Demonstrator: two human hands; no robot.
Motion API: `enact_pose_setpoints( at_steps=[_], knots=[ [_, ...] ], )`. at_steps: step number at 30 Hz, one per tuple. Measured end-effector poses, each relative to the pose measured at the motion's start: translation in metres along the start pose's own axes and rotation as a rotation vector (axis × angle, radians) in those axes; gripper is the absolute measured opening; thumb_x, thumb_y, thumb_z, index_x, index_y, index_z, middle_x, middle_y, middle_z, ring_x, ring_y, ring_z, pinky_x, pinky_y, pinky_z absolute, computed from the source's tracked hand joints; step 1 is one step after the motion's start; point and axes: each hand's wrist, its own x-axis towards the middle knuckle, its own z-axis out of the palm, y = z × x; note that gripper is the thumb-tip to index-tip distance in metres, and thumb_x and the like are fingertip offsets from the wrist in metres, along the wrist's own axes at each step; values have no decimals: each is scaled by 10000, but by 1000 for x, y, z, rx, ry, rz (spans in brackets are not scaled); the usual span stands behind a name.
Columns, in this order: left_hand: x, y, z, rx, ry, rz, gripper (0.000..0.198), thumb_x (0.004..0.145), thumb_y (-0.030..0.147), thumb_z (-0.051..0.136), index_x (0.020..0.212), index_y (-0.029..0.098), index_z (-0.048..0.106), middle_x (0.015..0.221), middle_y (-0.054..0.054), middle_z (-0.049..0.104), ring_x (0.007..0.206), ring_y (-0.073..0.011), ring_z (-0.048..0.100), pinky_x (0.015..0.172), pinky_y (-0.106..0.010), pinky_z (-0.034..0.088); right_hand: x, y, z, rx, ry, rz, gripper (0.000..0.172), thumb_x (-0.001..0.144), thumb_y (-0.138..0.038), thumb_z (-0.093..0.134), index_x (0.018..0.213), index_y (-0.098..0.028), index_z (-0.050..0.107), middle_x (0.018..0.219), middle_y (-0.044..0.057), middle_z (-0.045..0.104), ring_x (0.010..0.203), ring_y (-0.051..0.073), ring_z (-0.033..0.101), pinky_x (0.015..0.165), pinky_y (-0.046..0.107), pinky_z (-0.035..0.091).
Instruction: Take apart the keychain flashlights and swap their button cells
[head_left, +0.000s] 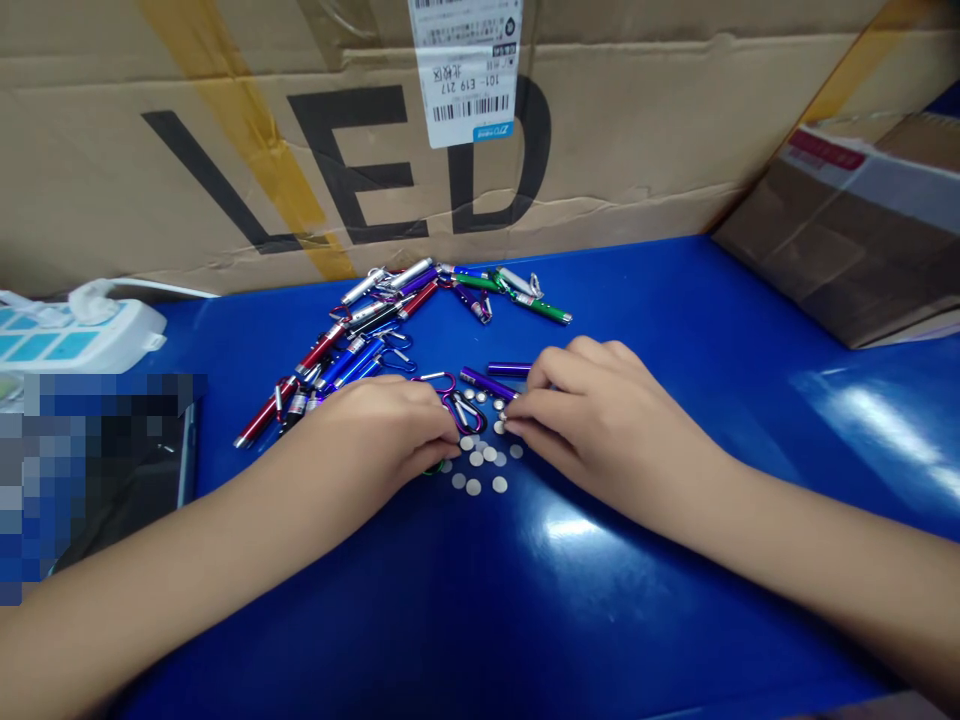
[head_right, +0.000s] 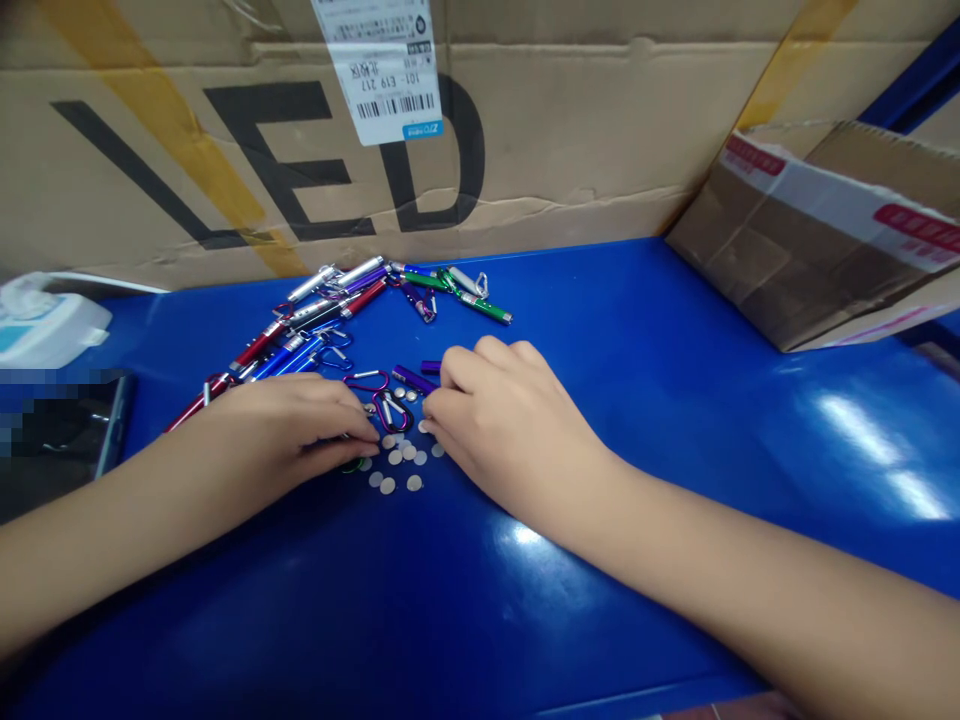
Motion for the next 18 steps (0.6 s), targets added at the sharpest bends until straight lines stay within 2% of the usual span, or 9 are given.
enact_pose_setpoints(
  at_steps=[5,8,13,18],
  knots=[
    [7,-3,-11,-46,69,-22,85,826,252,638,783,226,706,791,20,685,762,-144,632,688,-246,449,4,1,2,-36,-16,81,199,891,-290,555,788,-212,707,806,50,580,764,196,450,652,335,228],
    [20,-4,-19,71,90,-82,128,839,274,602,791,220,707,810,7,689,780,-162,637,690,-263,436,4,1,3,-32,-34,71,189,891,-309,565,817,-215,711,823,47,588,788,201,463,655,336,228],
    [39,-2,-18,203,31,-131,224,859,350,546,861,215,725,843,-31,694,804,-202,636,709,-297,439,7,1,5,-48,-87,99,214,907,-333,545,829,-223,711,849,48,591,793,202,457,655,331,218],
    [49,1,-16,230,-56,-140,227,855,323,528,879,215,727,877,-45,698,827,-210,632,737,-293,440,10,-1,6,-55,-142,130,221,919,-293,514,849,-228,713,849,51,586,791,198,454,654,326,214]
  ],
)
